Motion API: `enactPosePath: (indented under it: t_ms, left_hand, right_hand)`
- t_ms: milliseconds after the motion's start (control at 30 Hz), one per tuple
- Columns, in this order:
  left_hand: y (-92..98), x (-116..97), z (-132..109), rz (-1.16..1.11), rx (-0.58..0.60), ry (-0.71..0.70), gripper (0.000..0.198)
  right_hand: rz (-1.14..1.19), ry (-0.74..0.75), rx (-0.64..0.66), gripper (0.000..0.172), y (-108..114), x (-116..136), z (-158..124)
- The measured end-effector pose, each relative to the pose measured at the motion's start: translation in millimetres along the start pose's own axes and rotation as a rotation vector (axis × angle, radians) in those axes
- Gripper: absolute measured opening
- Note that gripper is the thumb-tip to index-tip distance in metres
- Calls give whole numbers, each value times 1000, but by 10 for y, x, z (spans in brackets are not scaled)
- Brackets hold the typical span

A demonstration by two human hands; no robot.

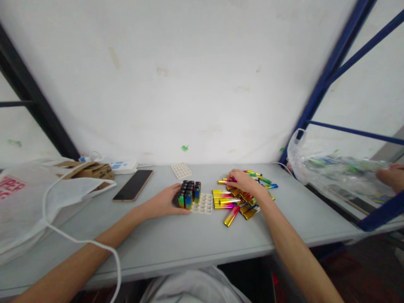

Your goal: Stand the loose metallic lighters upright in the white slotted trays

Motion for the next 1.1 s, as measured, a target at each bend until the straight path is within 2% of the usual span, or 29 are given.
enactPosePath:
  t_ms: [167, 300, 400, 600, 700, 800, 967, 1100]
  left_hand:
    - [-3, 5, 6, -7, 8, 19, 88]
    - [7, -6, 10, -7, -12, -1, 86]
    - [0, -3, 9, 0, -13, -9, 85]
    - [5, -38, 2, -7, -23, -43, 83]
    - [12, -56, -1, -18, -25, -54, 82]
    - [9, -59, -3, -16, -14, -46, 80]
    - [-3, -47, -4, -14, 4, -36, 80]
    - [-2, -45, 0, -22, -6, -55, 80]
  right_hand:
    - [238, -4, -189, 25, 168, 29, -53]
    - [569, 65, -316, 37, 236, 124, -29]
    - [835, 83, -297, 46, 121, 189, 50]
    - [1198, 133, -132, 49, -164, 528, 133]
    - [1218, 140, -131, 50, -189, 659, 135]
    - [1197, 73, -173, 50, -219, 648, 155]
    - [944, 8, -383, 55, -118, 546, 126]
    - [819, -59, -462, 50, -105, 491, 95]
Point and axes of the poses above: each hand's wrist, its own z-axis towards the middle knuckle, its own y-axis out of the back of the hand, x = y × z, the point moved 10 cm from there along z, towards the middle knuckle, and after that the axes turned 7 degrees about x, right-handed, at the moved point
